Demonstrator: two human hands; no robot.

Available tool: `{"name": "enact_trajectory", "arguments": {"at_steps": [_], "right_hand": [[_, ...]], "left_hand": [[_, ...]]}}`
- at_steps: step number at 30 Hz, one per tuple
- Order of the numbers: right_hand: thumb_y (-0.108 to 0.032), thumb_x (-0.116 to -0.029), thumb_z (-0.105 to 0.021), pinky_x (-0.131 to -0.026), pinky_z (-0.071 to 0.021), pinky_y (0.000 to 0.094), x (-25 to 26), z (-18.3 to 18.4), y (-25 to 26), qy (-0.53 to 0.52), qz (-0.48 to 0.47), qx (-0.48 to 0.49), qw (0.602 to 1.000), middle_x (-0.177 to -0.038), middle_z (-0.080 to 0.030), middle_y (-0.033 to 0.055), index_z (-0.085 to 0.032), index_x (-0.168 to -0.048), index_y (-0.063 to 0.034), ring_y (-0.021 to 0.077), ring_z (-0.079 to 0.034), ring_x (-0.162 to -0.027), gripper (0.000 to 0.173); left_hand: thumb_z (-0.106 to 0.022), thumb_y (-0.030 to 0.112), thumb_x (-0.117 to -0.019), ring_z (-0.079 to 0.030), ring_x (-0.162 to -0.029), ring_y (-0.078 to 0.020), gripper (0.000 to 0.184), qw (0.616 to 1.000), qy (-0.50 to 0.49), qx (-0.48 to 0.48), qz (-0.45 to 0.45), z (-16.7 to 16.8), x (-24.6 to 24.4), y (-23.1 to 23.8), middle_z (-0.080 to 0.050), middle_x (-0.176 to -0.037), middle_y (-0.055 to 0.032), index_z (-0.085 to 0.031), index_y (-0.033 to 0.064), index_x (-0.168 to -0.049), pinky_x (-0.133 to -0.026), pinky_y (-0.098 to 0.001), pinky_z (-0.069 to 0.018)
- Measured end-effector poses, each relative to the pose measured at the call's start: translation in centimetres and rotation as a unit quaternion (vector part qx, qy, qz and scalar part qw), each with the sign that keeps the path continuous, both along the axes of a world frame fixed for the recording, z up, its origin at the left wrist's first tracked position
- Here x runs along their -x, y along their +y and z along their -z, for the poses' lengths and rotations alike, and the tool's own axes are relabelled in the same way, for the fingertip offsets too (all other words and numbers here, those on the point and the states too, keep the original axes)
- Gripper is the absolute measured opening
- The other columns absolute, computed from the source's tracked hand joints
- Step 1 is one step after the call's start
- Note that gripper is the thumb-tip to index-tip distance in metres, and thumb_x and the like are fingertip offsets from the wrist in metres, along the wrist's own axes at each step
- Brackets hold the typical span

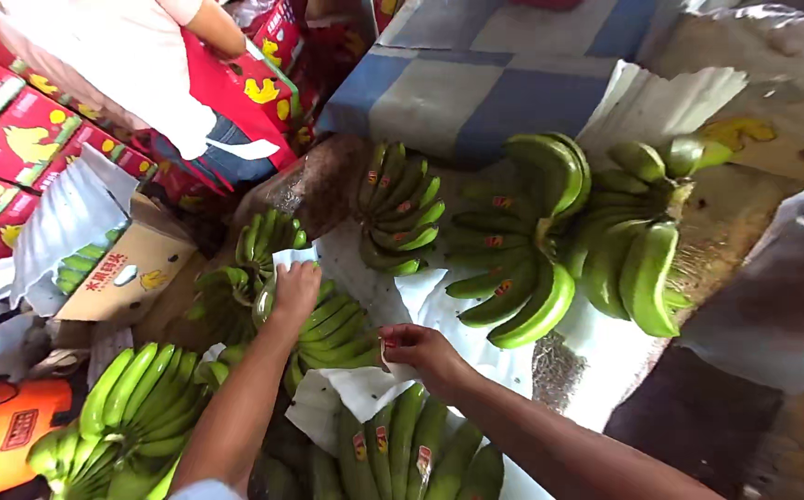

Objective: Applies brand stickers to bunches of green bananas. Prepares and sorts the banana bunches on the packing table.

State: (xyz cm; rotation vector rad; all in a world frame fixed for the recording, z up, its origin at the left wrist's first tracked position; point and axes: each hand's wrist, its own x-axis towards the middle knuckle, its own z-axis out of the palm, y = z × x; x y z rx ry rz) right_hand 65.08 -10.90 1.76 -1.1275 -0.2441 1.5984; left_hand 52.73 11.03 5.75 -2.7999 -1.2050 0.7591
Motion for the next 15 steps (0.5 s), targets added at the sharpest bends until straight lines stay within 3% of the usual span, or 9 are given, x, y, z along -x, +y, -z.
{"name": "enact_trajectory", "arguments": {"at_steps": [1,3,5,6,10,12,15], "right_hand": [[0.012,-0.0882,-0.064,-0.076,-0.0604,0.0341,-0.1,0.0,-0.2,0.012,0.016,0.004,1.0,-0.099,-0.068,0.0106,-0.064,-0.119,0.0035,0.0179,-0.069,-0.083,0.032],[0.011,-0.0906,-0.063,-0.077,-0.0608,0.034,-0.3,-0.2,-0.6,0.018,0.032,0.009,0.999,-0.106,-0.07,0.0133,-0.061,-0.128,0.0028,0.0184,-0.071,-0.085,0.039],[0.011,-0.0911,-0.063,-0.077,-0.0603,0.0327,-0.4,-0.4,-0.8,-0.005,0.03,0.004,1.0,-0.108,-0.069,0.0137,-0.056,-0.138,0.0012,0.0166,-0.07,-0.085,0.048],[0.011,-0.0908,-0.063,-0.077,-0.0597,0.0318,-0.3,-0.6,-0.9,-0.027,0.022,-0.004,0.999,-0.107,-0.069,0.0132,-0.053,-0.142,0.0004,0.0151,-0.069,-0.084,0.053],[0.006,-0.0918,-0.064,-0.08,-0.059,0.0314,0.0,-1.1,-1.5,-0.085,-0.02,-0.024,0.996,-0.108,-0.07,0.0117,-0.049,-0.146,-0.0005,0.0125,-0.069,-0.087,0.057],[0.006,-0.0915,-0.061,-0.08,-0.0562,0.0283,0.1,-1.4,-1.8,-0.073,-0.031,-0.01,0.997,-0.109,-0.07,0.01,-0.053,-0.144,-0.0014,0.0098,-0.067,-0.088,0.054],[0.009,-0.0922,-0.055,-0.074,-0.0523,0.0249,0.3,-2.1,-2.0,0.014,0.004,0.014,1.0,-0.107,-0.067,0.0077,-0.054,-0.141,-0.0013,0.0079,-0.063,-0.085,0.05]], "left_hand": [[-0.057,0.006,-0.1006,-0.058,-0.125,-0.0428,0.027,0.994,-0.101,0.032,0.006,-0.7,0.0,-1.5,-0.066,-0.129,-0.0232,-0.069,0.0008,-0.124,-0.108,-0.0633,-0.0374],[-0.067,0.013,-0.0966,-0.065,-0.119,-0.0311,0.02,0.953,-0.273,0.13,-0.001,-1.9,-0.1,-5.4,-0.071,-0.119,-0.0166,-0.076,0.002,-0.111,-0.107,-0.0511,-0.0462],[-0.073,0.012,-0.0913,-0.068,-0.111,-0.0237,0.016,0.91,-0.359,0.205,-0.001,-2.6,-0.2,-9.2,-0.073,-0.111,-0.013,-0.078,0.002,-0.102,-0.101,-0.0429,-0.0531],[-0.075,0.012,-0.0892,-0.069,-0.109,-0.0241,0.015,0.905,-0.373,0.203,0.013,-2.5,0.0,-10.7,-0.074,-0.11,-0.0119,-0.079,0.0033,-0.101,-0.1,-0.0453,-0.0524],[-0.077,0.009,-0.0845,-0.073,-0.096,-0.0259,0.008,0.91,-0.392,0.077,0.108,-0.7,0.7,-13.0,-0.076,-0.097,-0.0084,-0.08,0.0074,-0.092,-0.101,-0.0582,-0.0479],[-0.074,0.009,-0.0862,-0.074,-0.09,-0.0223,0.005,0.902,-0.402,0.005,0.158,0.1,0.9,-13.4,-0.075,-0.09,-0.0063,-0.078,0.0086,-0.084,-0.102,-0.0585,-0.0478],[-0.067,0.008,-0.091,-0.073,-0.089,-0.0206,0.01,0.88,-0.412,-0.072,0.223,1.2,1.3,-13.8,-0.072,-0.087,-0.0075,-0.074,0.0079,-0.084,-0.105,-0.0548,-0.047]]}}
